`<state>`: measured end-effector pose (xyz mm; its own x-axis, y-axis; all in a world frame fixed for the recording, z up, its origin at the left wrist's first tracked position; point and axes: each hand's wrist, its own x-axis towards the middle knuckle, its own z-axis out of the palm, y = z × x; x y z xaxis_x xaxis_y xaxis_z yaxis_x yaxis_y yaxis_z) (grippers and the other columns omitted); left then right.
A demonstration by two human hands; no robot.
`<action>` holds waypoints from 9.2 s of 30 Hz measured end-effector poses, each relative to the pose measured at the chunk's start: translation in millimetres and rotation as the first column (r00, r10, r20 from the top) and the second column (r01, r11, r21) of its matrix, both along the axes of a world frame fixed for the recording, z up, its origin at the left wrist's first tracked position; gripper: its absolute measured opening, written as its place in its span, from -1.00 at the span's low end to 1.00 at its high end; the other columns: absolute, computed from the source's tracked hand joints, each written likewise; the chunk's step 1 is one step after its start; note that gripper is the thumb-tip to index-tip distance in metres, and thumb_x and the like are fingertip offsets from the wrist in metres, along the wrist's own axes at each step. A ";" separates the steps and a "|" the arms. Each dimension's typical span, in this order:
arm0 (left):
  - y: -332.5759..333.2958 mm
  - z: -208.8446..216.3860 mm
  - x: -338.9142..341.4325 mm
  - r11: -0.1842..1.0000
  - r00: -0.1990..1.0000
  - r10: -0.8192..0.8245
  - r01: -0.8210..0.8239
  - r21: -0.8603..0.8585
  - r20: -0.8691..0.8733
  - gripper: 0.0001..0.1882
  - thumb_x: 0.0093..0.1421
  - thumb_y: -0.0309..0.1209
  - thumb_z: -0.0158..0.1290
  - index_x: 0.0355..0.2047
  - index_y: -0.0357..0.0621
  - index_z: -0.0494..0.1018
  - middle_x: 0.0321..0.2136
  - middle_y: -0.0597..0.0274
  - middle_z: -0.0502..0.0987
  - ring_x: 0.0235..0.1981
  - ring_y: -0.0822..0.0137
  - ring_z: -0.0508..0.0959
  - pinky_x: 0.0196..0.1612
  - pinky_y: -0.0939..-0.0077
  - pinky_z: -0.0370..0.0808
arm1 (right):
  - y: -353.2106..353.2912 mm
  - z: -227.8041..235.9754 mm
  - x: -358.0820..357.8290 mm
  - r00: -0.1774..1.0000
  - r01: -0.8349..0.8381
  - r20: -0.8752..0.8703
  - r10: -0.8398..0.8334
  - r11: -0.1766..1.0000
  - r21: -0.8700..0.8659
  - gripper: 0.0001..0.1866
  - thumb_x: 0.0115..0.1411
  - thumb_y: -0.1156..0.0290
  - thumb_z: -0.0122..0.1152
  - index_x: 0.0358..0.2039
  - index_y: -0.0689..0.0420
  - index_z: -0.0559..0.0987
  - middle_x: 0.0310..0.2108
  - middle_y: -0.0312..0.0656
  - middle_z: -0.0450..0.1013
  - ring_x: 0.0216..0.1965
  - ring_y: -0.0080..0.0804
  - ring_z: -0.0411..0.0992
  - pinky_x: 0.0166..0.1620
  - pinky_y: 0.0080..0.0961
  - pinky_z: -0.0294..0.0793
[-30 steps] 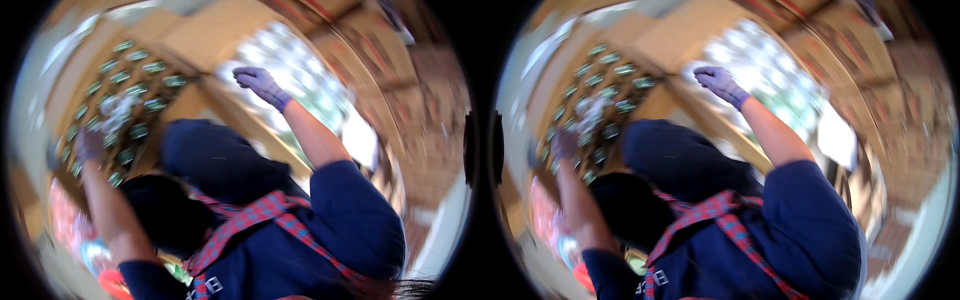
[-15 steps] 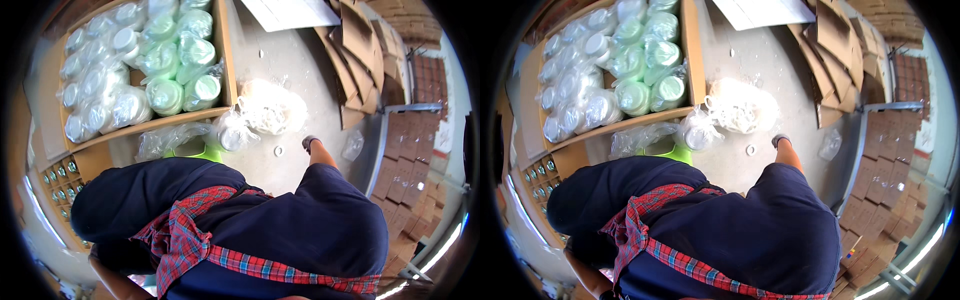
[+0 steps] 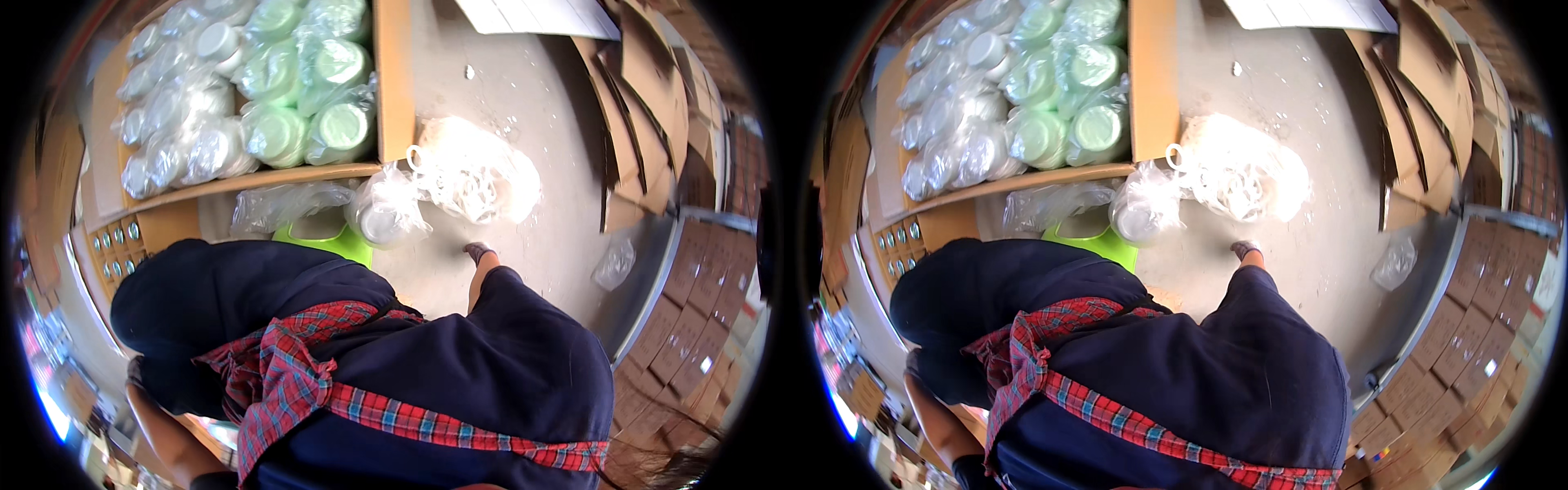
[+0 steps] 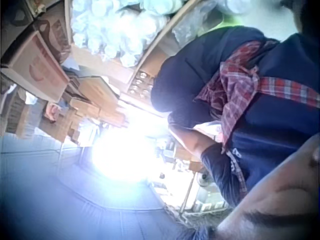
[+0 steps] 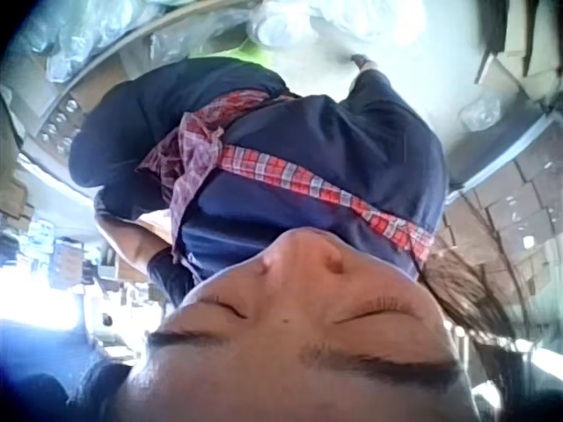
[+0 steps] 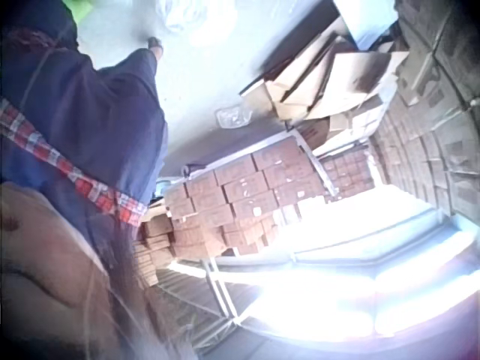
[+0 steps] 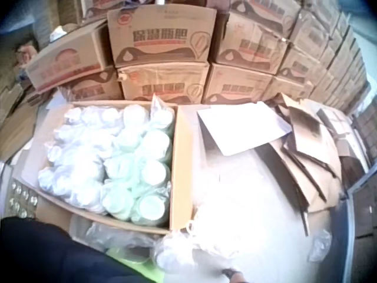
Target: The person sits on the floor and assembles small glass jars by placing white plastic rings into the necks of the jars arranged in a cardboard box. They also handle a white plastic jug, inserting a small white component into its opening.
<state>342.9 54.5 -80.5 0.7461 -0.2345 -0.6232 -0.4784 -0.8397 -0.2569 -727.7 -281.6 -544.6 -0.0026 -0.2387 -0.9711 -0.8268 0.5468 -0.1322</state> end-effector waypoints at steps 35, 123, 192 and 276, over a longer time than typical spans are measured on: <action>65.5 -48.4 4.0 0.961 0.980 -0.093 0.134 -0.240 0.174 -0.74 0.13 -0.28 -0.11 -0.58 -0.17 0.40 -0.65 0.24 0.37 -0.57 0.27 0.34 -0.47 0.31 0.32 | -205.7 245.7 165.9 0.749 -0.638 -0.326 0.576 0.495 -0.590 -0.57 0.00 0.24 0.21 -0.07 0.03 0.54 0.31 -0.07 0.10 -0.02 -0.04 0.46 0.04 -0.28 0.45; 133.7 -32.5 -52.1 0.998 0.997 0.037 -0.040 0.041 0.062 -0.61 0.29 -0.14 -0.15 -0.17 -0.17 0.49 -0.21 -0.06 0.58 -0.18 -0.01 0.57 -0.23 0.18 0.47 | -272.7 256.5 306.9 0.144 -0.955 -0.258 0.955 0.066 -0.288 -0.69 0.03 0.19 0.11 -0.30 0.13 0.57 -0.35 0.00 0.55 -0.28 -0.09 0.54 -0.23 -0.20 0.50; -30.9 0.9 10.6 -0.649 0.679 0.044 -0.538 -0.537 -0.733 -0.54 -0.06 -0.32 0.35 -0.17 -0.26 0.50 -0.33 0.24 0.57 -0.34 0.42 0.56 -0.24 0.50 0.53 | 121.9 443.1 1069.5 -0.409 0.297 0.263 0.874 0.400 -0.867 -0.83 0.10 0.52 0.26 -0.26 0.22 0.56 -0.12 -0.05 0.45 -0.14 -0.14 0.45 -0.06 -0.39 0.45; -62.8 -41.2 30.3 -0.767 0.491 0.157 -0.486 -0.419 -0.857 -0.64 0.15 -0.23 0.14 -0.12 -0.17 0.47 -0.32 0.22 0.55 -0.38 0.39 0.56 -0.42 0.47 0.50 | -42.1 283.2 1065.4 -0.125 -0.452 -0.549 0.827 -0.540 -0.710 -0.61 0.22 0.24 0.04 0.03 0.10 0.41 -0.15 0.03 0.42 -0.17 0.03 0.48 -0.18 -0.10 0.50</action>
